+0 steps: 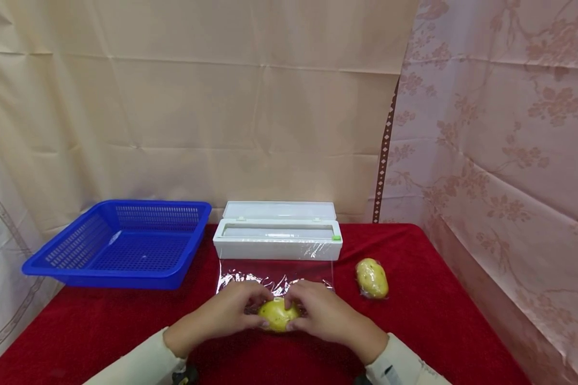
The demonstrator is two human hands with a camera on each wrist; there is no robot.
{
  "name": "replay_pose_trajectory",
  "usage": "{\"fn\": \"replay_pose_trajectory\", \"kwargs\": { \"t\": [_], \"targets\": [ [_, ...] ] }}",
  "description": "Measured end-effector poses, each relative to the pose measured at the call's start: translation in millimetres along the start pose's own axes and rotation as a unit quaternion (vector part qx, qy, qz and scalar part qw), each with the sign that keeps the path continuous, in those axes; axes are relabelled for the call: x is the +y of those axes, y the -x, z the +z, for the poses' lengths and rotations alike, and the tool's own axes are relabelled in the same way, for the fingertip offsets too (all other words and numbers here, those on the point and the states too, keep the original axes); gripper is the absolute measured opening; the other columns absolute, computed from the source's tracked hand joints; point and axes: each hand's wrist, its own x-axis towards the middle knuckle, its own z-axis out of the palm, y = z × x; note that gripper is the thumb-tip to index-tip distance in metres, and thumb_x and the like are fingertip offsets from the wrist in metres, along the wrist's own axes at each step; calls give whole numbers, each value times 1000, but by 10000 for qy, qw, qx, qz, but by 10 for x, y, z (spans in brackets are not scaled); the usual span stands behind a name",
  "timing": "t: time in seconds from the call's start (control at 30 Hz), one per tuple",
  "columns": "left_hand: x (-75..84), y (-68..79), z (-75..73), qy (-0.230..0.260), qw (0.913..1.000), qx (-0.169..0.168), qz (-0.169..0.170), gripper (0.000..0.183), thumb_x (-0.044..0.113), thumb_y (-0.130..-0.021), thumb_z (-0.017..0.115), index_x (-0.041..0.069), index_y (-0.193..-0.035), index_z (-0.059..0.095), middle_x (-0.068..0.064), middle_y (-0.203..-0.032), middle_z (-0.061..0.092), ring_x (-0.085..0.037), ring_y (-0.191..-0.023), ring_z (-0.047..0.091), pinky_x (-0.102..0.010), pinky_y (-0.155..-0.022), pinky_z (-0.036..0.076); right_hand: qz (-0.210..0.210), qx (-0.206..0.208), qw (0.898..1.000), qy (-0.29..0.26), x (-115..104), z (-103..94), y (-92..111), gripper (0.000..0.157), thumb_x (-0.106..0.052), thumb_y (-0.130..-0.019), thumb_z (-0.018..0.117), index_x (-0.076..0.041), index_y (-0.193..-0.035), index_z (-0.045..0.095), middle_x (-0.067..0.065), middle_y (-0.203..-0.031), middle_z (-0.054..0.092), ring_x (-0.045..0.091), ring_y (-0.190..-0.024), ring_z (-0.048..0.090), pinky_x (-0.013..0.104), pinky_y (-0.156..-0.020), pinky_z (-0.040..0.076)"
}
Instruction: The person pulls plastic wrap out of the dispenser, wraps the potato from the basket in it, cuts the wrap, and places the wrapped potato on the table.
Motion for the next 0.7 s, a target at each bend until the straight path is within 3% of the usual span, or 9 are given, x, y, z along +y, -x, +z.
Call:
{"fn": "replay_pose_trajectory", "kwargs": {
  "t": [0.17, 0.37, 0.53, 0.7],
  "targets": [
    [-42, -24, -28, 618, 9979, -168, -95, 31, 28, -81, 89, 16, -107, 76, 13, -88, 73, 0, -81, 65, -22, -75, 53, 63, -137, 9973, -713, 28, -19, -11, 29, -26, -81, 89, -23, -99, 67, -14, -95, 65, 8, -91, 65, 28, -84, 57],
    [-99, -58, -43, 1612, 9845, -465, -516, 25, 23, -88, 84, 13, -110, 77, 7, -93, 78, 0, -84, 70, -20, -71, 58, 282, -285, 9880, -1493, 119, -31, -36, 23, -27, -86, 85, -22, -102, 68, -9, -96, 70, 11, -92, 68, 32, -82, 59],
    [-155, -89, -30, 1318, 9896, -259, -525, 24, 28, -90, 81, 16, -111, 80, 8, -99, 74, 0, -90, 68, -21, -78, 55, 538, -376, 9807, -1843, 198, -28, -60, 20, -29, -91, 80, -22, -107, 69, -8, -102, 73, 12, -97, 69, 30, -85, 57],
    [-178, -130, -38, 1168, 9909, -227, -627, 25, 32, -93, 77, 15, -112, 79, 10, -95, 73, -2, -84, 64, -25, -76, 53, 747, -379, 9782, -1901, 236, -24, -78, 17, -29, -96, 75, -22, -109, 69, -9, -105, 72, 12, -103, 69, 30, -90, 55]
  ]
}}
